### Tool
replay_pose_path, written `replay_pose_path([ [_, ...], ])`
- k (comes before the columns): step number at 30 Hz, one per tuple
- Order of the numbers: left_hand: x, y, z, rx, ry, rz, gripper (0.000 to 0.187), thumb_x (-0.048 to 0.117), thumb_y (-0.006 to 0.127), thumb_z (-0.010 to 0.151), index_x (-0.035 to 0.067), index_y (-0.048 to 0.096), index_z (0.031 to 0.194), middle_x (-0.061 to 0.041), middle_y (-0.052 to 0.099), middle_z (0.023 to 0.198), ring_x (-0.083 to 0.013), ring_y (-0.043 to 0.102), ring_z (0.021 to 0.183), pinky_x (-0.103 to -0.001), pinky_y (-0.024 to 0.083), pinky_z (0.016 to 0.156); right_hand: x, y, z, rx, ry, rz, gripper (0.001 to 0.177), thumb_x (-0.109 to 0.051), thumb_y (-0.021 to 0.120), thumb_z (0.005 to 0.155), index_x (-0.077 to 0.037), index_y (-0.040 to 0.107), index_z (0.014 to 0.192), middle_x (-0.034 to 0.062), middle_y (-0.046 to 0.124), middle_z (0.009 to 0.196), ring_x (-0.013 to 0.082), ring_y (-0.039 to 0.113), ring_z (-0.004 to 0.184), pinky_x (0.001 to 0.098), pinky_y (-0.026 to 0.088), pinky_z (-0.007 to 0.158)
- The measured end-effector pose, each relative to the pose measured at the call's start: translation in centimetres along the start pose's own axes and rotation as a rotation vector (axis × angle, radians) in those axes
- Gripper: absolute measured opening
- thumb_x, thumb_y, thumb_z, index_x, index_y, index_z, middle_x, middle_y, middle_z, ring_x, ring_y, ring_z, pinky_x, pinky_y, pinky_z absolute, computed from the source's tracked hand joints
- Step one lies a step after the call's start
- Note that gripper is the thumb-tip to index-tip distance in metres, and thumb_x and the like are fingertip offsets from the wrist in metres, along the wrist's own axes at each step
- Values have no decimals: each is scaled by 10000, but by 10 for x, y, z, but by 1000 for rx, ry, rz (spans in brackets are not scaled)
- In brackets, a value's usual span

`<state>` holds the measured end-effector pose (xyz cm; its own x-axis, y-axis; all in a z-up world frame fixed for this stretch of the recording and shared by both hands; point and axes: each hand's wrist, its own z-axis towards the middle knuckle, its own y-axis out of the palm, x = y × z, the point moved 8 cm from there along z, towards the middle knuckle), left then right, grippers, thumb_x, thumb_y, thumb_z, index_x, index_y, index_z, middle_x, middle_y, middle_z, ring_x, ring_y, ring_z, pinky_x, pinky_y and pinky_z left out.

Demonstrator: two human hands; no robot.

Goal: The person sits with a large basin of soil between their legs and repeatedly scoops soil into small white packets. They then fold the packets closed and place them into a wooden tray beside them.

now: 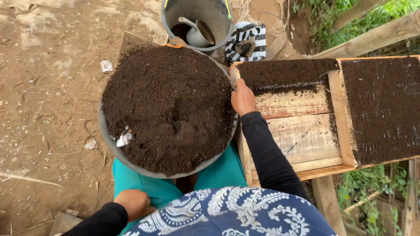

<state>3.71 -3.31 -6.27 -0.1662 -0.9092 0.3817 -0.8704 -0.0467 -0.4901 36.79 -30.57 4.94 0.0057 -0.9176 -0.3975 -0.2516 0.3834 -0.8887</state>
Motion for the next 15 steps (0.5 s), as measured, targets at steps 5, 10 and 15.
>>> replay_pose_path([
  [5,-3,1,4,42,-31,-48,402,588,646,720,191,701,690,-48,686,732,-239,679,804,-390,550,731,-23,-9,-29,42,-75,39,263,-35,438,930,27,476,1184,273,542,1103,452,536,1046,573,522,779],
  [10,-6,9,9,96,-49,-21,465,629,647,705,170,675,639,-43,677,686,-221,682,757,-388,550,697,-64,5,-64,5,-211,116,297,-72,430,940,-3,470,1227,261,477,1193,490,442,1143,642,456,877],
  [15,-7,4,0,185,-55,-39,510,630,560,780,156,675,629,-63,662,665,-256,659,733,-374,532,662,-114,-10,-121,50,-384,245,317,-91,454,926,-55,515,1234,200,464,1236,447,433,1168,585,435,913],
])
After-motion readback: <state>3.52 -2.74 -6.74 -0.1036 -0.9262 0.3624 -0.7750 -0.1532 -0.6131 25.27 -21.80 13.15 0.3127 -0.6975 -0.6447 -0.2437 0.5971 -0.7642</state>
